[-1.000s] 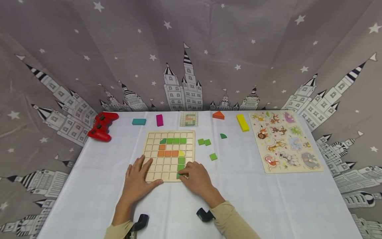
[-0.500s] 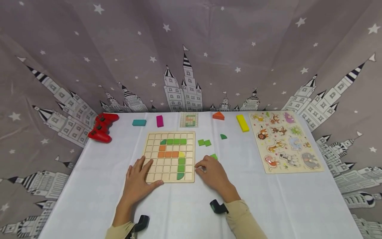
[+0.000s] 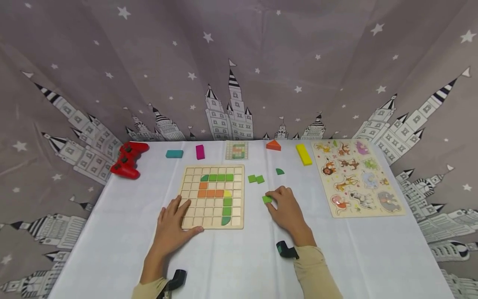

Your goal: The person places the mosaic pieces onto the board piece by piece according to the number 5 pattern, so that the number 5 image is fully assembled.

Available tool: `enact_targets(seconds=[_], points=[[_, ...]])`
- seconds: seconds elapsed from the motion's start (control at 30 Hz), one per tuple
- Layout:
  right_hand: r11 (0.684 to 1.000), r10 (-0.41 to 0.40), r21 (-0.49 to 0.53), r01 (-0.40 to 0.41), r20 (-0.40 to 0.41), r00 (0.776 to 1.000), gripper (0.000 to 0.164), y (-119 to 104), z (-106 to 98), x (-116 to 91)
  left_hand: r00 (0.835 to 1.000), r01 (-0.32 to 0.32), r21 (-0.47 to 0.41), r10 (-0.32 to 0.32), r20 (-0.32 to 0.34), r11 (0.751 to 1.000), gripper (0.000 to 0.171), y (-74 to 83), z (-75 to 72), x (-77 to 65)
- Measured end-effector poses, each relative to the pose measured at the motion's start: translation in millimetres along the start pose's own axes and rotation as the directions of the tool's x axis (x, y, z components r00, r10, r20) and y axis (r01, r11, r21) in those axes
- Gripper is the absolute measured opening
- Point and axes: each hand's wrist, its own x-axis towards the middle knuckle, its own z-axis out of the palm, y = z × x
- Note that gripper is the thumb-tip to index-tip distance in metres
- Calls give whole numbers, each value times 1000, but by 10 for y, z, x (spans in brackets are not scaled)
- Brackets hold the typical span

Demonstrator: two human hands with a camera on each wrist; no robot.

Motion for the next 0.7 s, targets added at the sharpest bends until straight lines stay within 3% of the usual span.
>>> enact_targets(seconds=[0.33, 0.53, 0.7], points=[[1000, 9, -26, -8, 22, 1000, 29, -45, -19, 8, 1000, 3, -14, -3, 5, 1000, 110, 17, -20, 5], [997, -75, -29, 75, -28, 997, 26, -181, 7, -12, 1000, -7, -14, 7, -10, 1000, 109, 7, -12, 7], [983, -183, -5, 183, -53, 982, 22, -502, 87, -35, 999, -32, -5, 32, -28, 999, 106, 2, -14, -6]])
